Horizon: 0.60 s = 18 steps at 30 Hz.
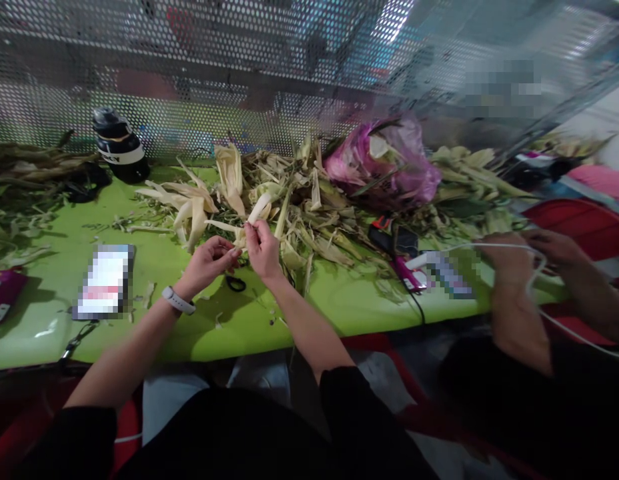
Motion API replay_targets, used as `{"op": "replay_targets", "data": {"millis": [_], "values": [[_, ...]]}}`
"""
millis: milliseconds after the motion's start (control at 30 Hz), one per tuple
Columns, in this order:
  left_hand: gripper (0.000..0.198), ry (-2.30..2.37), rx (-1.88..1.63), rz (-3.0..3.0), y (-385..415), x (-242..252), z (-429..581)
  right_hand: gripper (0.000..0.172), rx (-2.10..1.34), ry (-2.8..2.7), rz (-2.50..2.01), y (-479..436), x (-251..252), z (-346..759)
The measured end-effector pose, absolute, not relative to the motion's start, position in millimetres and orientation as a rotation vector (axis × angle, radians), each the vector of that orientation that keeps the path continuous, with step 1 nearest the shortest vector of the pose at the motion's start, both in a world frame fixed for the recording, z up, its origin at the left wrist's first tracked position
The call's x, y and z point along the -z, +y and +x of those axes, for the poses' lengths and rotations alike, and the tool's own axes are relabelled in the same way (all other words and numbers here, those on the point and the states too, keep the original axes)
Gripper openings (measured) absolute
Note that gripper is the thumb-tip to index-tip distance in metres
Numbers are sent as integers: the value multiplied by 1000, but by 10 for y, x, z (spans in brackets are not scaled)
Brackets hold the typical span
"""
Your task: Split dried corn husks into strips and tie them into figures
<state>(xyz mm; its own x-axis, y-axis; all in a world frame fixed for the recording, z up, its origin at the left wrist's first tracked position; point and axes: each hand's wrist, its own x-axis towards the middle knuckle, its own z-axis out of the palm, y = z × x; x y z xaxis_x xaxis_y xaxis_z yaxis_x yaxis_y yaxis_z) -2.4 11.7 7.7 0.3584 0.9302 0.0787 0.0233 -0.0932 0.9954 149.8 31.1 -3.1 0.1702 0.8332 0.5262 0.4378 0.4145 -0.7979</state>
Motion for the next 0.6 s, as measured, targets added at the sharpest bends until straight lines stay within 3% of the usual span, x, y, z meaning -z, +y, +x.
{"op": "replay_targets", "data": {"millis": [100, 267, 600], "values": [[41, 822, -834, 1325, 138, -118, -75, 35, -391, -1424, -1218, 322, 17, 1528], [68, 757, -638, 1328, 141, -179, -151, 33, -337, -1411, -1213, 337, 13, 1556], [28, 989, -1102, 1161, 168, -114, -70, 34, -295, -1635, -1210, 308, 92, 1483]]}}
